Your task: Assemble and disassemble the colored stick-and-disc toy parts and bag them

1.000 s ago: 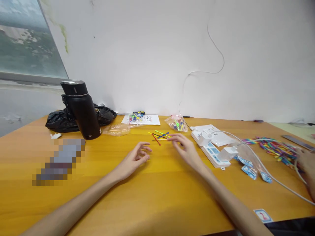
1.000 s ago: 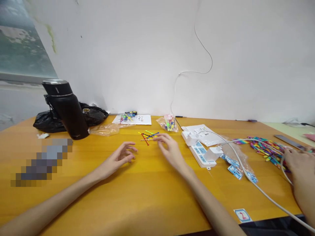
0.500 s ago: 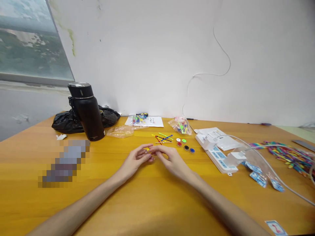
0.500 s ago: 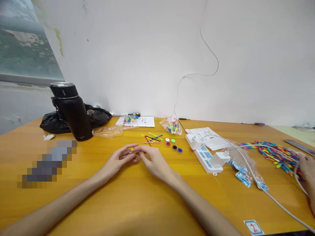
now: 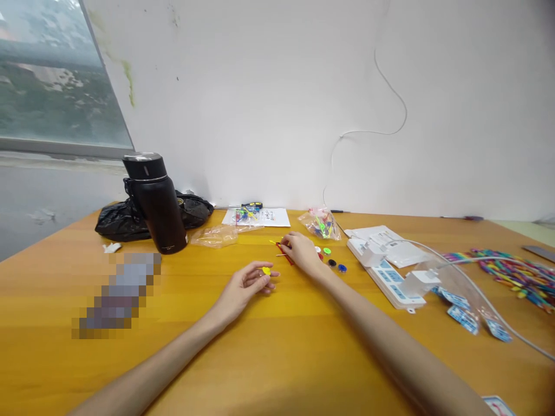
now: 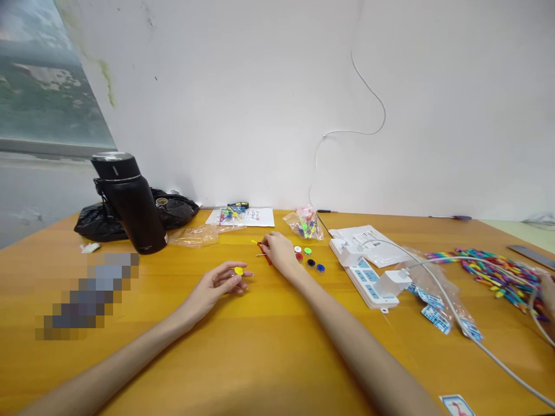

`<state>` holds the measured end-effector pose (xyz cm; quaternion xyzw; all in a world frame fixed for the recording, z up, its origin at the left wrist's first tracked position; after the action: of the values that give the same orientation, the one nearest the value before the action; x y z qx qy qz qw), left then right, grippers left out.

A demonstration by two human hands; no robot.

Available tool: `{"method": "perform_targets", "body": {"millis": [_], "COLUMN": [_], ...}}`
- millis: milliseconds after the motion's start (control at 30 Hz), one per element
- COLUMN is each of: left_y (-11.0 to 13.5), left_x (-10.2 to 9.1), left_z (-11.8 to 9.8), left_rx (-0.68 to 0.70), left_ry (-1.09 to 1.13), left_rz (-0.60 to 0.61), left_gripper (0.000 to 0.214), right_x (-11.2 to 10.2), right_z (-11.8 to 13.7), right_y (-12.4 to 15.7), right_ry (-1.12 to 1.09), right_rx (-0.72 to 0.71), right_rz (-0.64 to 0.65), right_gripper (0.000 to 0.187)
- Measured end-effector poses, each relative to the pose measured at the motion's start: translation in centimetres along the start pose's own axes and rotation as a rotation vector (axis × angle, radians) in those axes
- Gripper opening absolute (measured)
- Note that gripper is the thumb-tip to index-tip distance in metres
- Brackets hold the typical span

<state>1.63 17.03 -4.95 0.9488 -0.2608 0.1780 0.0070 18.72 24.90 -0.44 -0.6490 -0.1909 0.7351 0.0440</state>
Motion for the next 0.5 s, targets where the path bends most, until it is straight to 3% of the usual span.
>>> {"method": "perform_targets", "body": {"millis": [167,333,500], "left_y": [0.0,0.0,0.0], "left_x": [0.0,-0.2,-0.4], "left_z": [0.2,0.2,0.3], "left_rx": [-0.006,-0.003,0.022], "left_ry": [0.011,0.056,0.099], "left_rz": [0.02,-0.015,-0.036], "left_gripper": [0.046,0.047,0.04], "right_x": [-0.2,-1.9,-3.1], "right_z": [0.3,0.0,2.0], "right_y": [-0.2,0.1,3.6], "right_ry": [-0.036,-0.161,-0.711], "right_rx": [-0.014,0.026,0.004], "right_rz": [-0.016,-0.084,-0.151], "right_gripper": [0.011,0.009,0.014]}}
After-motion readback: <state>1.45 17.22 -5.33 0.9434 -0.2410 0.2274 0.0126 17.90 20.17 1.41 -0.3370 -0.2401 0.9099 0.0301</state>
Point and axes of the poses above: each hand's wrist, its own y-axis away from the middle knuckle, its own x-axis out of the palm, z = x × y, the point moved 8 cm from there along -y, towards the middle knuckle, and after that the axes turned 10 degrees about y, right-handed, at the moved point
